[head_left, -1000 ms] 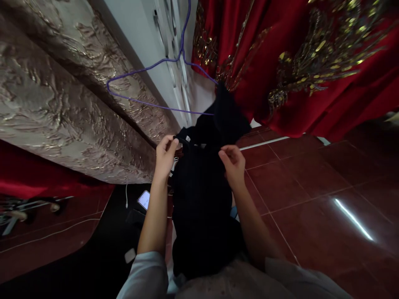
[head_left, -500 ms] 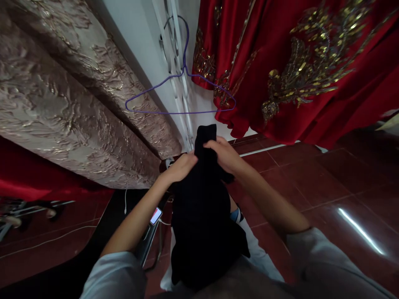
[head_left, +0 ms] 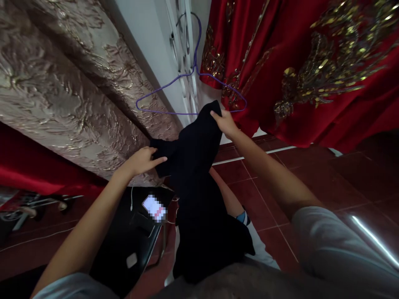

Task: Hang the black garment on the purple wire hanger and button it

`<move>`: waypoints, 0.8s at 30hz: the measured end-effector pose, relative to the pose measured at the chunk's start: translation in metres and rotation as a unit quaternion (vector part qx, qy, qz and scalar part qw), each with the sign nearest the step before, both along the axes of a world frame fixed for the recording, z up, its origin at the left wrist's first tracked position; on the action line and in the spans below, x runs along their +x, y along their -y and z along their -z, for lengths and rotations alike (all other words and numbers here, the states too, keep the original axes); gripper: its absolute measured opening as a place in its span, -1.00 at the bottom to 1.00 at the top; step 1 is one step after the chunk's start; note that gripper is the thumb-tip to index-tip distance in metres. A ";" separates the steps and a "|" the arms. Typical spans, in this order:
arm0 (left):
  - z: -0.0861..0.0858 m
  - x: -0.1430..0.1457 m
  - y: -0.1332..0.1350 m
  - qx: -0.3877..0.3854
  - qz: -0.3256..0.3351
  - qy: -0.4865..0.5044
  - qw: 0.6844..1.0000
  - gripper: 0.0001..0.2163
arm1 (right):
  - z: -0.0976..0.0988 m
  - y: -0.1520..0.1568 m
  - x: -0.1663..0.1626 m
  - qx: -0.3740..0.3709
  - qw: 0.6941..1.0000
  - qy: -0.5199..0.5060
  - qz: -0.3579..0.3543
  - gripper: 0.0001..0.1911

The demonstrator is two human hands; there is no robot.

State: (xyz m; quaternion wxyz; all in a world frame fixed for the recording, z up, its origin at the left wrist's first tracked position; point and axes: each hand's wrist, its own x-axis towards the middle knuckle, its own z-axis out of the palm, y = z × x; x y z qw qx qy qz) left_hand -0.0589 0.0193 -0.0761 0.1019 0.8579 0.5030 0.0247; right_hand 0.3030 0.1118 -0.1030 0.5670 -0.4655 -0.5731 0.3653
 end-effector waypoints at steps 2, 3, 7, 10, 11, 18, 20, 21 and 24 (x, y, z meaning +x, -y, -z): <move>0.001 -0.006 0.003 -0.002 -0.010 0.041 0.999 -0.59 | 0.007 0.001 0.010 0.003 1.000 0.005 0.020 -0.65; 0.000 -0.007 0.003 0.017 -0.013 0.063 0.998 -0.62 | 0.007 0.005 0.017 0.016 0.999 0.022 0.031 -0.60; -0.023 0.008 -0.002 0.182 -0.048 0.144 0.972 -0.73 | -0.012 0.025 0.050 0.071 0.990 0.095 0.082 -0.49; -0.048 0.034 -0.008 0.282 -0.088 0.225 0.929 -0.78 | -0.031 0.039 0.059 0.093 0.982 0.123 0.108 -0.50; -0.054 0.041 -0.011 0.298 -0.101 0.255 0.914 -0.79 | -0.036 0.045 0.058 0.094 0.983 0.123 0.102 -0.52; -0.032 0.030 -0.054 0.257 -0.089 0.273 0.923 -0.73 | -0.038 0.082 0.051 0.106 0.981 0.162 0.008 -0.73; -0.021 0.017 -0.064 0.192 -0.066 0.257 0.945 -0.67 | -0.037 0.084 0.054 0.113 0.977 0.178 0.031 -0.74; -0.019 0.012 -0.067 0.172 -0.064 0.262 0.948 -0.65 | -0.038 0.083 0.057 0.113 0.976 0.184 0.040 -0.75; -0.032 0.011 -0.066 0.213 -0.080 0.302 0.926 -0.65 | -0.042 0.076 0.061 0.097 0.976 0.185 0.054 -0.73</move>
